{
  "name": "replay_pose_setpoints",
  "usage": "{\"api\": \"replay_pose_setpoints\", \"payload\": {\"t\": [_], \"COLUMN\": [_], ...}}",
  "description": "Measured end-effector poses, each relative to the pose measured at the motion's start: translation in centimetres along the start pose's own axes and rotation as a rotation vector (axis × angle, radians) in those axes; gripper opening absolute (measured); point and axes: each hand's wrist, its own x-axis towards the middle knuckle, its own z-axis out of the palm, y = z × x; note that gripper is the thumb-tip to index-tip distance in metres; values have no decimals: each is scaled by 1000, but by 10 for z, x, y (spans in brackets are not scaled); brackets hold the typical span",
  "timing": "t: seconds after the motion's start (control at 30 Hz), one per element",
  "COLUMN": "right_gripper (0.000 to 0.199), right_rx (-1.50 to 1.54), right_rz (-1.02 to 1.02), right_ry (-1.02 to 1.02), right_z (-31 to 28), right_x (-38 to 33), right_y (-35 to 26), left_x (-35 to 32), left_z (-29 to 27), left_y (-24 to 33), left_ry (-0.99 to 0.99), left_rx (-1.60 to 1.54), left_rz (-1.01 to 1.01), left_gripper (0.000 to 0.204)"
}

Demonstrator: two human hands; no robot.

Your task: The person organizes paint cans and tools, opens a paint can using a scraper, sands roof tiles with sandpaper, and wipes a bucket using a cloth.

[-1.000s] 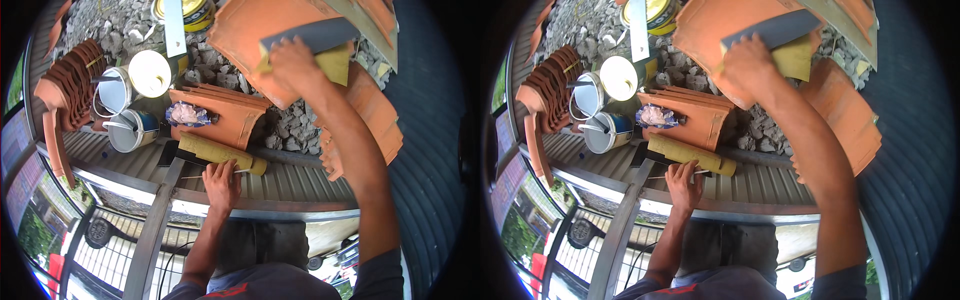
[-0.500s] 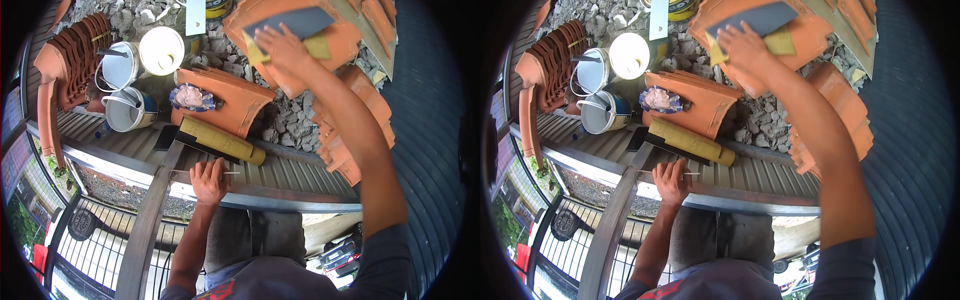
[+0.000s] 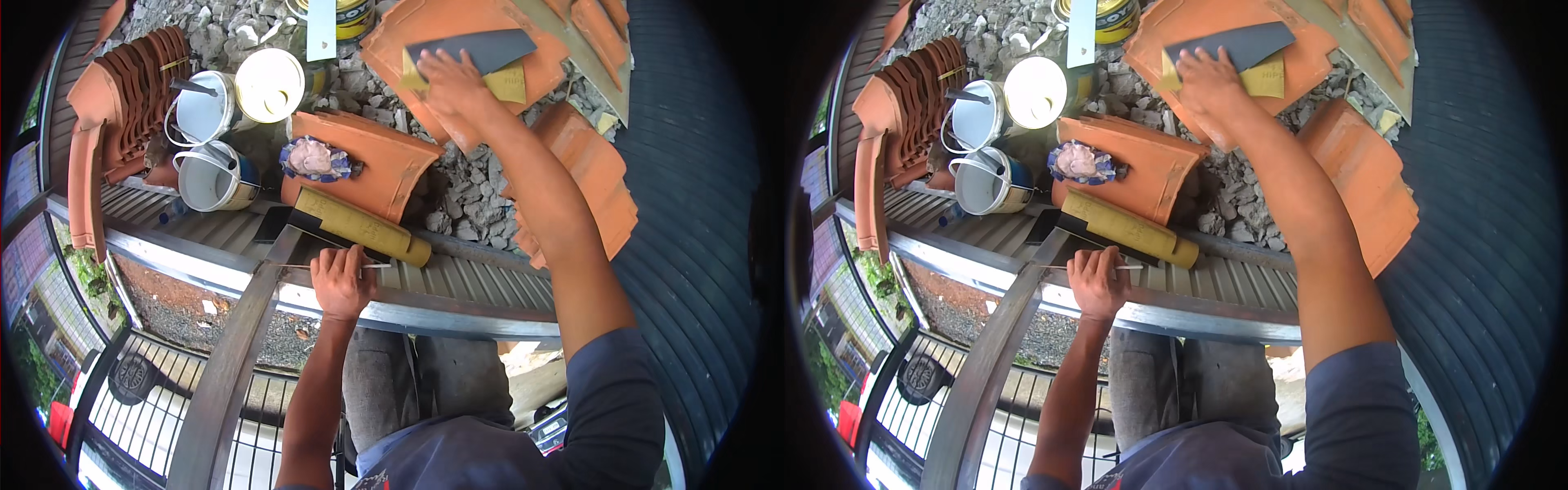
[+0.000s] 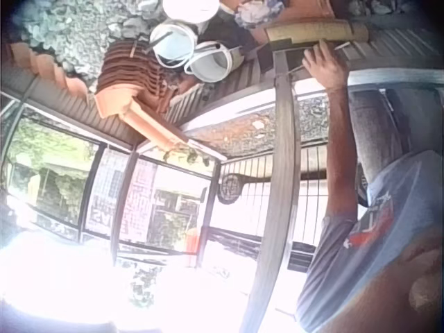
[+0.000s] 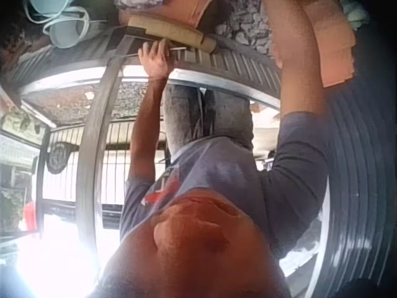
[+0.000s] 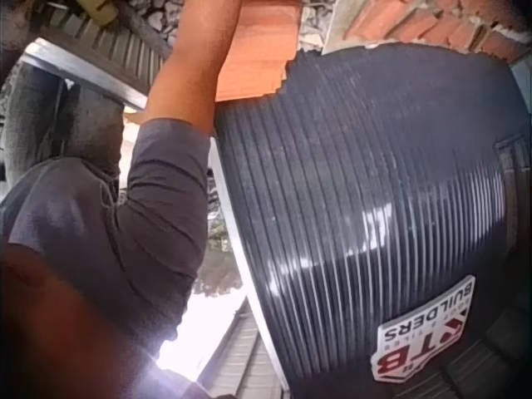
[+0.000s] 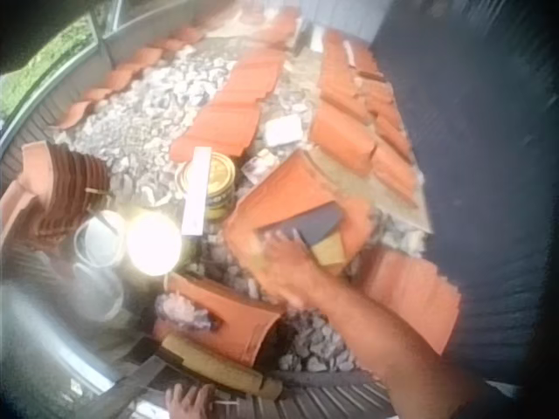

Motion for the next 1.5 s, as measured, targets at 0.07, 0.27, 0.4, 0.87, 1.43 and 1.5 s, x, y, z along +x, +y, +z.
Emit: {"api": "replay_pose_setpoints", "payload": {"t": [0.07,0.27,0.4,0.87,1.43,1.5], "right_gripper": [63,61,59,60,44,32], "right_rx": [-11,-66,-19,-155,-83,100], "right_rz": [-122,-212,-165,-338,-342,-341], "right_ry": [-287,-116,79,-154,-52,-8], "right_z": [-16,1,13,6,-6,-63], "right_x": [-19,-1,6,9,-38,-88], "right_y": [-26,15,2,-14,-59,-81], "left_x": [-4,3,3,-4,-7,-6], "left_z": [-4,-1,-3,-4,-10,-10], "left_y": [-6,3,2,-3,-8,-8], "left_ry": [59,34,72,83,89,74], "left_rx": [29,-2,-2,-10,-60,-70], "left_rz": [-13,1,-19,-69,-58,-40], "left_gripper": [19,14,15,29,23,27]}}
